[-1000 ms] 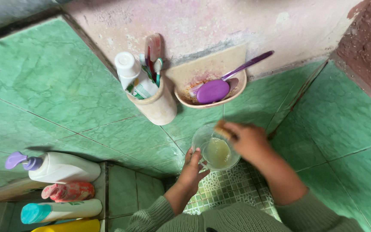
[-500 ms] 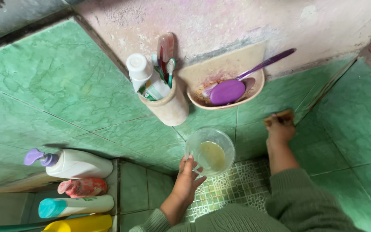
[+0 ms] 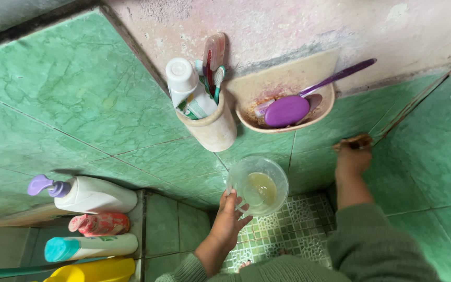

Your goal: The person scrubs the tiled walls of a bathroom using a sponge dipped into a container of liquid.

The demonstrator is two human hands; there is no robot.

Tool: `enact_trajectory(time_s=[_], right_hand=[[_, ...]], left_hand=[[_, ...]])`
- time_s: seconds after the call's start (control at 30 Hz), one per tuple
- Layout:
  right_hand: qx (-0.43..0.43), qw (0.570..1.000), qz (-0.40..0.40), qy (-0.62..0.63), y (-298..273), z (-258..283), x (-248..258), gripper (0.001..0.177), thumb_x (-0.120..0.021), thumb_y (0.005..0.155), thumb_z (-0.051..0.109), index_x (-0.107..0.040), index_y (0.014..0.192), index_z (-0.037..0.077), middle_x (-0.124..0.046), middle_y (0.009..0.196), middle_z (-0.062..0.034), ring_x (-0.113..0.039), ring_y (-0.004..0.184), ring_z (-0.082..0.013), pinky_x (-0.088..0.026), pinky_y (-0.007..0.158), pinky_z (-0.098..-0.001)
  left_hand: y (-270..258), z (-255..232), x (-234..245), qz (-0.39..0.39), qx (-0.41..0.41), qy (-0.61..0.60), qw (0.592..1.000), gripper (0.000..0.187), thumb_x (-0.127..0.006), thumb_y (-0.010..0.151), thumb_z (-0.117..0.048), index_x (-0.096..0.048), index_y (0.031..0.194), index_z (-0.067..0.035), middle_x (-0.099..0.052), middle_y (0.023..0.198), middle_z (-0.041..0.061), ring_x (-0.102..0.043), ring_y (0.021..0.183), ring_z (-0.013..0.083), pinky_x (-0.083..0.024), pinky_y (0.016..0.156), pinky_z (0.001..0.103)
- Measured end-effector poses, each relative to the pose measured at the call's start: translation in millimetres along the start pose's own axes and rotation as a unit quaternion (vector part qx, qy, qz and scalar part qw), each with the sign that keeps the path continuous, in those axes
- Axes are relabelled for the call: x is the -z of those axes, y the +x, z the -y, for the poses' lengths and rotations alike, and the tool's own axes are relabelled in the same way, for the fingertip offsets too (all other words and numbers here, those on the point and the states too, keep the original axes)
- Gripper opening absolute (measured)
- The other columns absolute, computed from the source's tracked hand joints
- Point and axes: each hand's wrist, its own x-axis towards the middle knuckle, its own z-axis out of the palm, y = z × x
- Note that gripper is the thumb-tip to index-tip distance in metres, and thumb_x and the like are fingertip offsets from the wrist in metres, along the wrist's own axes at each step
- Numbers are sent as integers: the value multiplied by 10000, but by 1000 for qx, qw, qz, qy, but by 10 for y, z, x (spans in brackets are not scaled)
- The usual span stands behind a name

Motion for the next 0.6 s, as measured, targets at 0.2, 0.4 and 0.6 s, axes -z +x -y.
enact_trajectory(time_s=[0.2,0.4,0.6], right_hand=[[197,975,88,-50,-906,498,-220,656,-797,796,67,-477,1366,4,-702,1014,-59,-706,921,-187,-540,800,-332],[109,990,39,81,86,119,-50,416,-753,863,74,-568,1230,5,-689,1048,-69,-689,929,-184,-579,813,-327],[186,979,86,12,-621,261,-261,448,-803,886,129,-599,1260,-9,-724,1044,-86,-697,923,-188,-549,842,-342]], left_hand=[[113,51,-67,24,-2,2,1000,752,-503,878,-535,-216,1501,-228,-383,1476,112,-462,1297,315,-446,1025,508],[57,-94,-1,7,1,10,1000,737,-483,883,-538,-200,1504,-256,-360,1501,138,-446,1331,336,-436,1041,527],[52,21,215,-23,20,-20,999,762,-471,879,-558,-184,1515,-250,-347,1516,121,-437,1342,351,-420,1048,539]])
